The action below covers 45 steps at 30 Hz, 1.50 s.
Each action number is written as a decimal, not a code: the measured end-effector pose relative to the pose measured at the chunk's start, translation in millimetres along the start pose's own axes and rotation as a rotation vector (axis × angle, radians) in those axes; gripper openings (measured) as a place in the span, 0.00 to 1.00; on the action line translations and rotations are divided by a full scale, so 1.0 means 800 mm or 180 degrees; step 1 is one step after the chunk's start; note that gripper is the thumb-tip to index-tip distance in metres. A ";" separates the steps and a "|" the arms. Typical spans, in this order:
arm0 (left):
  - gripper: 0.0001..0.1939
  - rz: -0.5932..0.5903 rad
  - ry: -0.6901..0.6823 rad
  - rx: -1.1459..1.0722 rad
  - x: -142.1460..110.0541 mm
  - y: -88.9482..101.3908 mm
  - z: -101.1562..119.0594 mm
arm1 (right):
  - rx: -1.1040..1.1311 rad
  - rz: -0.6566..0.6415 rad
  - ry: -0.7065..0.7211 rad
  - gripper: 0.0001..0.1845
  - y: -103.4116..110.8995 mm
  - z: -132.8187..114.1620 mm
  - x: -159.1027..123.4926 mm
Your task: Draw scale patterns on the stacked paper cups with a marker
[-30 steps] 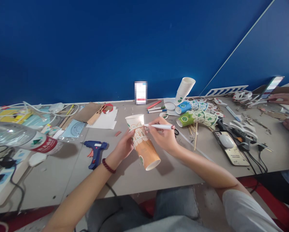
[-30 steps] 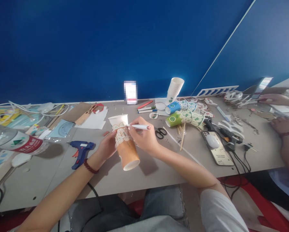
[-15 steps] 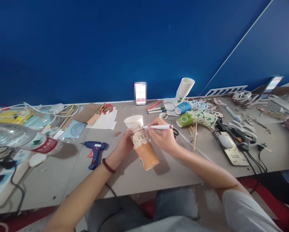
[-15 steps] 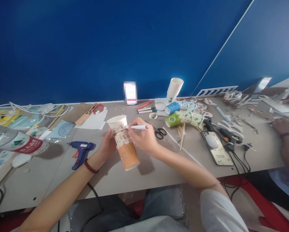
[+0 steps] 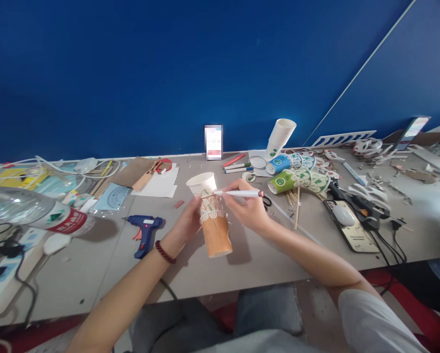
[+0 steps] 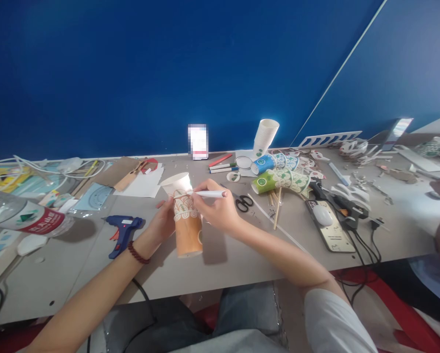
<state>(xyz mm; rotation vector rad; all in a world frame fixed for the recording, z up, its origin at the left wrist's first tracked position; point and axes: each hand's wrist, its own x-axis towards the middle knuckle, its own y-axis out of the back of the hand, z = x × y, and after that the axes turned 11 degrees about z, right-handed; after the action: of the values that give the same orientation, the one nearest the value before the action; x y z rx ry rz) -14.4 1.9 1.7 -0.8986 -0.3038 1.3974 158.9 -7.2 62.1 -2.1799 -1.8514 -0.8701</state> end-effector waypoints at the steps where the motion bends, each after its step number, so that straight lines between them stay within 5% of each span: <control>1: 0.10 -0.0014 0.0017 -0.0022 0.000 -0.002 0.001 | -0.0004 -0.0009 0.0014 0.03 0.000 0.000 0.000; 16: 0.15 -0.0192 0.0206 0.0124 -0.009 -0.014 0.002 | -0.0115 -0.0153 0.0027 0.04 -0.003 0.004 -0.005; 26: 0.12 0.0246 0.0679 -0.0100 -0.018 -0.015 0.002 | -0.0315 -0.0196 0.0123 0.03 -0.005 0.001 -0.007; 45: 0.12 0.0306 0.0517 0.0047 -0.018 -0.019 0.003 | -0.0293 -0.0079 0.0169 0.04 -0.007 0.003 -0.008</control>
<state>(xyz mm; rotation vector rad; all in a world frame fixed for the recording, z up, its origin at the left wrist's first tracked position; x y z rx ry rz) -8.0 -9.4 18.7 -1.0190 -0.1282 1.4029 154.1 -10.4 55.8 -2.1678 -1.8524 -1.0274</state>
